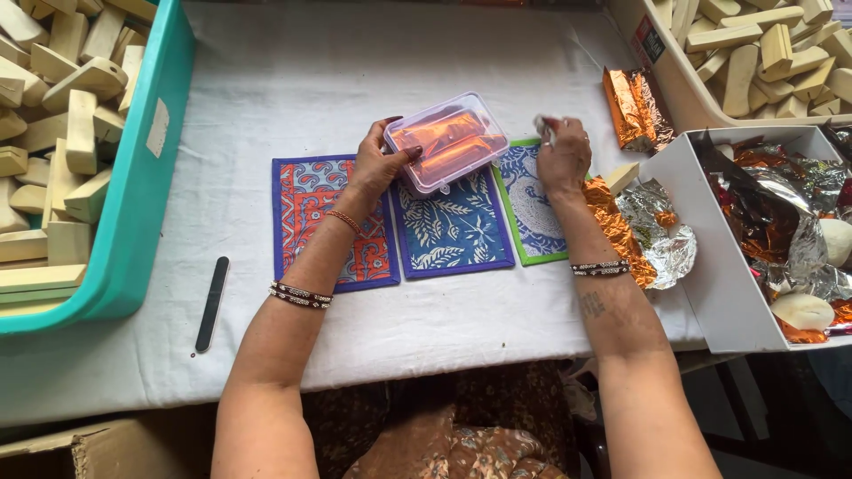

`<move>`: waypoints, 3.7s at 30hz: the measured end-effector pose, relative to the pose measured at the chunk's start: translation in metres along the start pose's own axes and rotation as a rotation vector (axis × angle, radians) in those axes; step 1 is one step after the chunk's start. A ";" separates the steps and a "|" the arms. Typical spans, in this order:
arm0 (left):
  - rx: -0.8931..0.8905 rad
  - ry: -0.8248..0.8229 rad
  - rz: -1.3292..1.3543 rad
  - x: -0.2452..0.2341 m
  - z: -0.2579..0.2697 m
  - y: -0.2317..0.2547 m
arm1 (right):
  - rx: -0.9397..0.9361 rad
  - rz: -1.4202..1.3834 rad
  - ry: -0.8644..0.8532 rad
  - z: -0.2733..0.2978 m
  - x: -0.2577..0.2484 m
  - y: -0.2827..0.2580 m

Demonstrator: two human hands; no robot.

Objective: The person places a gold foil-wrapped item into a small plastic container, closes the lid, and wipes the container with a white cloth. They then wipe the table surface and the container lid again before placing the container aside.

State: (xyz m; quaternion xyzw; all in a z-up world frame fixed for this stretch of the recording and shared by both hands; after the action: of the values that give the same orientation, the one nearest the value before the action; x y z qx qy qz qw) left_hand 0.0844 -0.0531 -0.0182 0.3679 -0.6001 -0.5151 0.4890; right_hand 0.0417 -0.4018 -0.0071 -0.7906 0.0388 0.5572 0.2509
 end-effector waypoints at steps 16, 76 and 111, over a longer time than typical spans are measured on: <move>0.221 -0.112 -0.019 -0.003 -0.028 -0.040 | -0.789 -0.065 -0.085 0.096 0.006 -0.237; 0.276 0.024 -0.405 0.001 -0.004 -0.002 | -0.449 0.031 -0.159 0.036 0.001 -0.155; 0.196 -0.173 -0.131 0.021 0.006 0.008 | -0.413 -0.239 0.009 0.036 -0.015 -0.135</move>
State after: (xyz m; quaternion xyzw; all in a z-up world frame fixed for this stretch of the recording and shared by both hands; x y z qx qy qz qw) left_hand 0.0738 -0.0700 -0.0063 0.4065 -0.6623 -0.5145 0.3626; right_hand 0.0516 -0.2713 0.0449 -0.8267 -0.1687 0.5159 0.1480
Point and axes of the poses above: each hand's wrist, its own z-axis away from the middle knuckle, its own x-axis out of the palm, y = z × x, the point moved 9 cm from there along -z, towards the middle knuckle, and after that the axes turned 1 degree about x, right-handed, at the moved point
